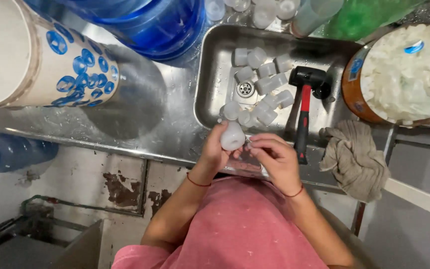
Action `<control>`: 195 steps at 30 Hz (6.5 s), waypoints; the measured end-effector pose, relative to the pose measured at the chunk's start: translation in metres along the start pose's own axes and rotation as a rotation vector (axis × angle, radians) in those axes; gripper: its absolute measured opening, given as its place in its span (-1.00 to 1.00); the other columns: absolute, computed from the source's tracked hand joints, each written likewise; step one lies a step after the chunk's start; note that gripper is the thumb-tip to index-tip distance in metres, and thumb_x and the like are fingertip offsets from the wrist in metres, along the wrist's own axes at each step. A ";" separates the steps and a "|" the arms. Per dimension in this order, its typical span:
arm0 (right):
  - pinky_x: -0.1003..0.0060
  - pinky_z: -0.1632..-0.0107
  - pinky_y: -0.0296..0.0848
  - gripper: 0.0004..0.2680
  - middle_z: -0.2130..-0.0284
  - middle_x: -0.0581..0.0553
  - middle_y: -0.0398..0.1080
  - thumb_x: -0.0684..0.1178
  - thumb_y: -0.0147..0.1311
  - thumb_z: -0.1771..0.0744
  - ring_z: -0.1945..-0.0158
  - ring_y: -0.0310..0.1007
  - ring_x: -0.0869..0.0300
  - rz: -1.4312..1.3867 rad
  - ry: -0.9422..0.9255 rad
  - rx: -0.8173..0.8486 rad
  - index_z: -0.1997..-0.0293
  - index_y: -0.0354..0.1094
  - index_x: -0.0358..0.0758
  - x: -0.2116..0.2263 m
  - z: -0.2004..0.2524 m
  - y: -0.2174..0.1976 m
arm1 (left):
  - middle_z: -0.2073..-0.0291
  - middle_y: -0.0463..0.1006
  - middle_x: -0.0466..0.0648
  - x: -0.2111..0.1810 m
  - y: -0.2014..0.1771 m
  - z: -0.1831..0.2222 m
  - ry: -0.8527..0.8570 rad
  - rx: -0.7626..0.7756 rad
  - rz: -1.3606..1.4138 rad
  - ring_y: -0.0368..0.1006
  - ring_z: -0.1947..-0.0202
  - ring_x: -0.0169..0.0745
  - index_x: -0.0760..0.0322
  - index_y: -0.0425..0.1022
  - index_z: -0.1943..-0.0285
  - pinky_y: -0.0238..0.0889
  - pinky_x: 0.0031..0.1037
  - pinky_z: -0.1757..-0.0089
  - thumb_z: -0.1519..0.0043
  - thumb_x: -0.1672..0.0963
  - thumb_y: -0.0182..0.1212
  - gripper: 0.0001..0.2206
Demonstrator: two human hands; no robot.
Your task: Cleaning and sorting plastic caps for water jugs in a stainless steel sink
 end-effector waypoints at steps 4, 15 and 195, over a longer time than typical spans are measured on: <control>0.24 0.39 0.62 -0.90 0.17 -0.31 0.31 -0.35 0.19 -0.25 0.43 0.52 0.13 0.031 0.031 0.064 0.22 0.50 -0.48 -0.009 0.005 0.046 | 0.57 0.52 0.23 -0.021 -0.021 0.010 0.079 -0.020 -0.181 0.45 0.65 0.11 0.44 0.50 0.27 0.27 -0.31 0.73 -0.29 -0.02 0.08 -0.62; -0.15 -0.26 0.23 -0.61 -0.24 -0.42 0.26 -0.10 0.14 -0.33 -0.31 0.21 -0.23 0.411 -0.083 0.346 -0.31 0.22 -0.34 0.015 0.020 0.178 | 0.72 0.39 0.25 -0.092 -0.065 0.061 0.234 0.059 -0.569 0.42 0.75 0.07 0.51 0.43 0.44 0.29 -0.27 0.76 -0.25 0.04 0.03 -0.62; 0.21 0.11 0.34 -0.80 0.21 -0.14 0.40 -0.20 0.09 -0.30 0.28 0.36 0.08 1.023 -0.102 -0.494 -0.01 0.49 -0.24 0.005 -0.146 -0.417 | 0.09 0.33 0.00 -0.084 0.014 0.036 0.367 -0.533 -1.588 0.33 0.09 -0.07 0.26 0.42 -0.03 0.21 -0.27 0.14 0.04 -0.11 0.35 -0.44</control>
Point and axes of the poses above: each hand's wrist, its own z-axis away from the middle knuckle, its own y-axis out of the palm, x = y × z, the point moved 10 cm from there along -z, towards the middle knuckle
